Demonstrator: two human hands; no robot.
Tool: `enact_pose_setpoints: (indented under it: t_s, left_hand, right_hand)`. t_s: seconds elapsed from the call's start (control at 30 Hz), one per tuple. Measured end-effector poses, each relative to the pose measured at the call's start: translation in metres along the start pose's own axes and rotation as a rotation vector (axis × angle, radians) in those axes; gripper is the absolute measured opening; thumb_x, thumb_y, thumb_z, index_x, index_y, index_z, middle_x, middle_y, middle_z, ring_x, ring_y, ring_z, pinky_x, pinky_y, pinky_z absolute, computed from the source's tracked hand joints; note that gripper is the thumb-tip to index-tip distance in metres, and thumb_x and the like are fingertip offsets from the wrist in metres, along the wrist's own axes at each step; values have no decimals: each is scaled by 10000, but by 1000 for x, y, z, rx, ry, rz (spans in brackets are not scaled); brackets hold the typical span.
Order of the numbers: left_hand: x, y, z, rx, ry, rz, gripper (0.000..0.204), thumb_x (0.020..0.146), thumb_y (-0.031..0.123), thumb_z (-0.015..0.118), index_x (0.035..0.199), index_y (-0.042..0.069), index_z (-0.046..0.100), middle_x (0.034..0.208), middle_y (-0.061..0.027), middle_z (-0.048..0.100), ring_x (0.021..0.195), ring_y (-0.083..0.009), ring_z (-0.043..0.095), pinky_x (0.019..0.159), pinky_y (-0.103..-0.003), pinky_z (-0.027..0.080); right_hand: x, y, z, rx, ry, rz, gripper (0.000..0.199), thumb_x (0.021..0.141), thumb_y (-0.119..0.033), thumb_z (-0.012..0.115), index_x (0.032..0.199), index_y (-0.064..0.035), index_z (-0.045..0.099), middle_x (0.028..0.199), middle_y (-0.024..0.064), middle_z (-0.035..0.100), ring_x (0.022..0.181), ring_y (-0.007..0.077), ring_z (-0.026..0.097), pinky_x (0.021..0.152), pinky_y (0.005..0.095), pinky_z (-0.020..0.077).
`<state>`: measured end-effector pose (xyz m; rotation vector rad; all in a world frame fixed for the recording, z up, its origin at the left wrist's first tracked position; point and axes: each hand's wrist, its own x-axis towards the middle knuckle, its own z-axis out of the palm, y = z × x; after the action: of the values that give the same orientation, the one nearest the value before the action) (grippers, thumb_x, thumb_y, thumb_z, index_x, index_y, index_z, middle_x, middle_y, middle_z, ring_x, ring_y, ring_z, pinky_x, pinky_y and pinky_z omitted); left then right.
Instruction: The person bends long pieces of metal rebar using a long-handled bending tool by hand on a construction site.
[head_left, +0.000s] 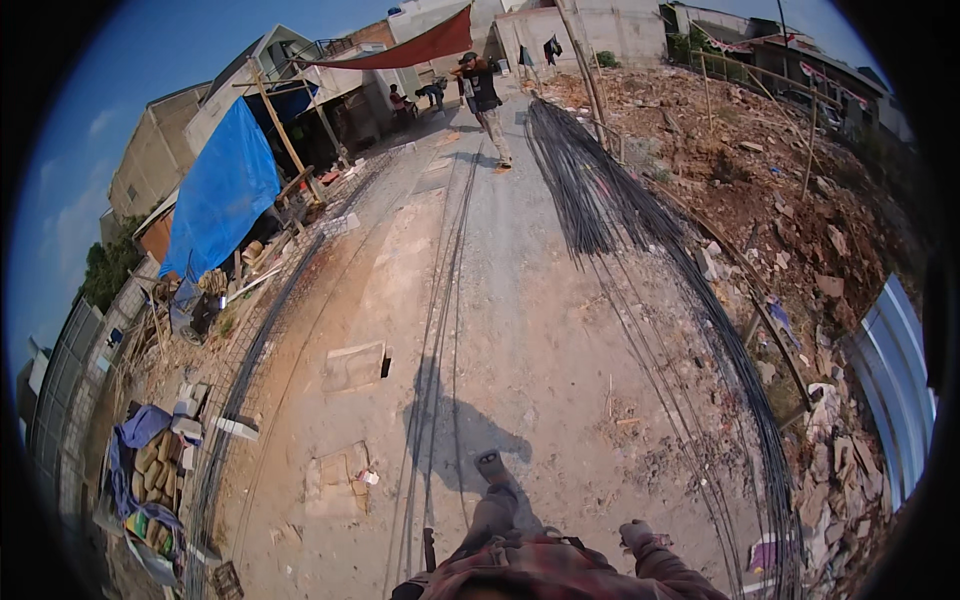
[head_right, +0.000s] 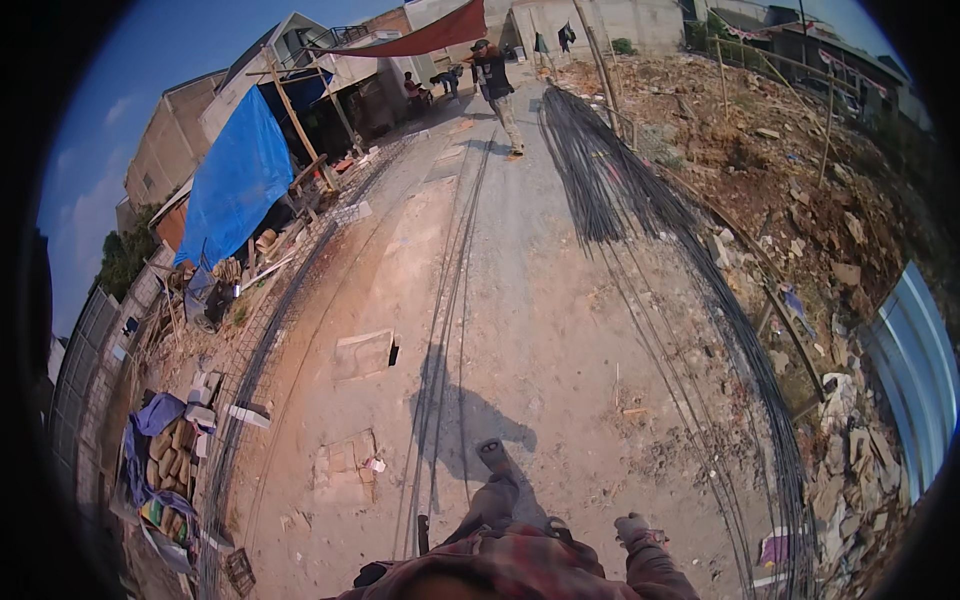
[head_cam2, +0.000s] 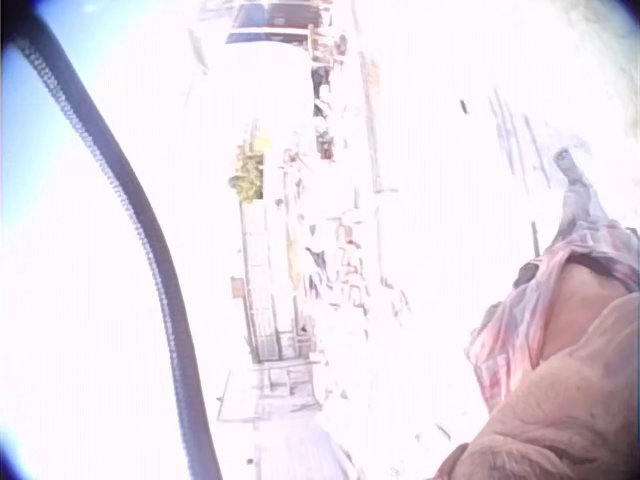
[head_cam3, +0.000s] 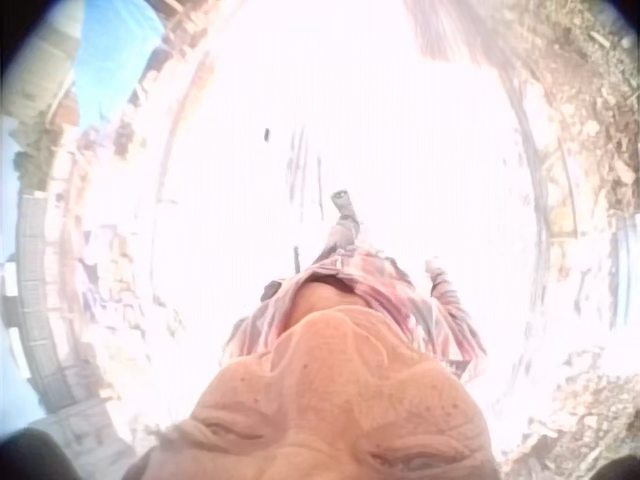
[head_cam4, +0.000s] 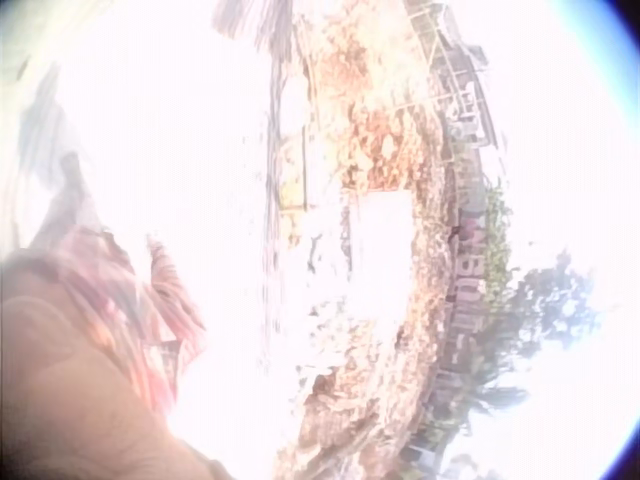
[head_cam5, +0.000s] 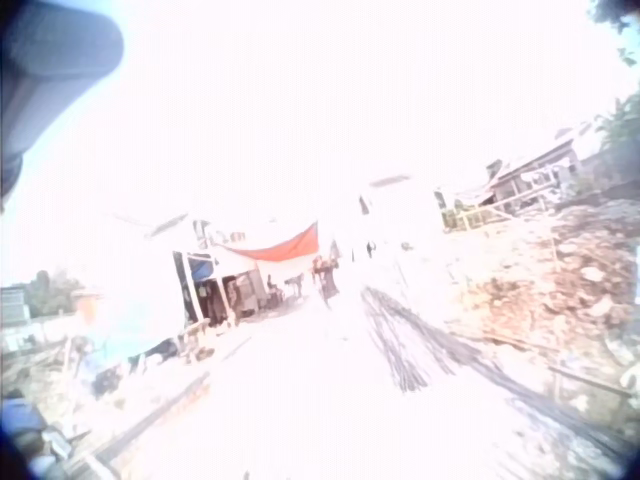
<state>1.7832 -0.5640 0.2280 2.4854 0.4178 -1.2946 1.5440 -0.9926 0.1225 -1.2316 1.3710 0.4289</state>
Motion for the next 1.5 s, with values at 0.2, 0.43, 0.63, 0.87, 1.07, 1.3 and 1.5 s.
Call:
enact_pose_setpoints:
  t_s: [0.2, 0.43, 0.63, 0.87, 1.07, 1.3, 1.5]
  left_hand:
    - [4, 25, -1, -5, -5, 21, 381, 757, 320, 719, 1041, 66, 706, 907, -102, 705, 809, -211, 670, 770, -360, 527]
    - [16, 15, -2, -4, -15, 17, 383, 761, 320, 722, 1047, 66, 702, 903, -100, 703, 807, -211, 668, 769, -362, 527]
    - [20, -9, 1, -24, -20, -1, 385, 764, 320, 725, 1053, 66, 698, 899, -99, 701, 804, -211, 666, 769, -363, 528]
    - [29, -19, 2, -59, -30, 9, 388, 767, 319, 727, 1059, 66, 694, 894, -97, 699, 802, -211, 664, 768, -365, 528]
    - [37, -21, 1, -76, -24, 44, 390, 770, 319, 730, 1065, 66, 691, 890, -95, 697, 800, -211, 663, 767, -366, 528]
    - [54, -35, 10, -136, -21, 85, 393, 774, 319, 732, 1071, 66, 687, 885, -94, 695, 797, -210, 661, 767, -368, 529]
    - [50, -34, 14, -289, -6, 259, 395, 777, 319, 735, 1077, 66, 683, 881, -92, 693, 795, -210, 659, 766, -369, 529]
  right_hand:
    - [4, 2, 2, 0, 146, -44, 374, 856, -186, 583, 1196, -34, 549, 858, 132, 665, 670, 254, 684, 525, 408, 551]
    - [28, 58, 31, -102, -93, 107, 641, 843, -218, 616, 1422, -67, 387, 989, 167, 674, 712, 260, 691, 525, 400, 541]
    - [22, 62, 49, -362, -215, 5, 613, 831, -215, 623, 1387, -47, 428, 999, 162, 674, 694, 256, 684, 531, 398, 531]
    - [7, -1, 42, -64, -2, -4, 432, 851, -222, 601, 1244, -49, 553, 920, 125, 669, 669, 245, 672, 579, 404, 545]
    - [-2, -36, 31, -124, -38, -33, 583, 842, -242, 614, 1365, -34, 459, 1013, 136, 676, 696, 244, 677, 539, 392, 522]
    - [7, -26, 62, -352, -19, -93, 621, 834, -256, 624, 1385, -20, 460, 1053, 164, 675, 758, 256, 696, 618, 379, 550]
    - [2, -59, 95, -319, -173, -286, 485, 830, -227, 622, 1257, -7, 558, 1012, 135, 676, 848, 211, 684, 709, 331, 545]
